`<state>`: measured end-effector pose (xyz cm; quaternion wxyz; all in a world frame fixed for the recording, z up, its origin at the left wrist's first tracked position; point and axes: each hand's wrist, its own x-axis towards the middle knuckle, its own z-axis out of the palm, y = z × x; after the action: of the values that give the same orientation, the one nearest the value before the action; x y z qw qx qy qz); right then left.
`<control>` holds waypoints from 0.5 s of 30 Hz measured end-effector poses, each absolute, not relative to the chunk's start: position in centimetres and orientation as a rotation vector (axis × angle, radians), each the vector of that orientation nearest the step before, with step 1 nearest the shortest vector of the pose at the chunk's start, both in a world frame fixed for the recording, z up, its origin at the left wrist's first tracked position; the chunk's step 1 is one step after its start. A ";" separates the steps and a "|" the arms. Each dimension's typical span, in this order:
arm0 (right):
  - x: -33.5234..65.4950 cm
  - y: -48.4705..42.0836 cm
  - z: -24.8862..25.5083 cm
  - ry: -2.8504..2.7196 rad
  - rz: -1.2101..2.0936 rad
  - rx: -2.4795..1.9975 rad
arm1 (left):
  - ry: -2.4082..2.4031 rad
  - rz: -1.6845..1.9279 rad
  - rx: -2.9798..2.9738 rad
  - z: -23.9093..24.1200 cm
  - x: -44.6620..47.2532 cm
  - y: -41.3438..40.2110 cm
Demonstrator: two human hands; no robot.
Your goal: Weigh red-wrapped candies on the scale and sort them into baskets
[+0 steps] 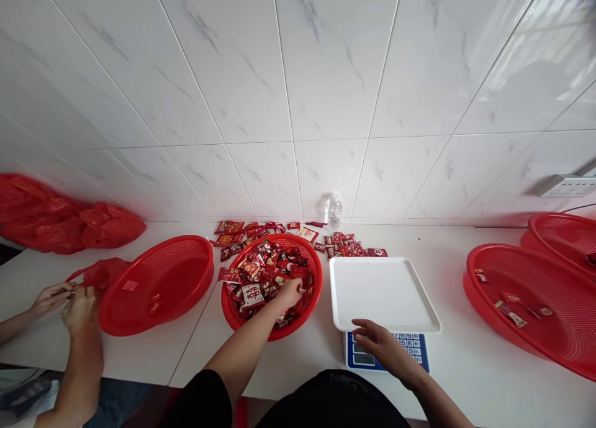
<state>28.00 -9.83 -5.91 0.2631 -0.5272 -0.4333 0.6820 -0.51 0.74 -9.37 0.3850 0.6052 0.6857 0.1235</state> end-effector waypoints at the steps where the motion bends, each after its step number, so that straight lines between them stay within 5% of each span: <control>1: 28.1 -10.0 -6.0 -1.163 1.821 -1.425 | 1.754 0.346 1.485 -9.1 -0.9 0.9; 8: 28.8 -10.4 -6.4 -1.219 1.749 -1.475 | 1.600 0.551 1.180 -5.4 -0.8 1.8; 15: 30.3 -9.5 -6.3 -1.292 1.795 -1.408 | 1.175 0.719 0.781 -5.0 9.1 1.3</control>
<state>30.28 -9.50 -6.27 0.2570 -0.5189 -0.4764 0.6616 9.09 1.25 -4.96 0.7027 0.3508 0.5281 0.3230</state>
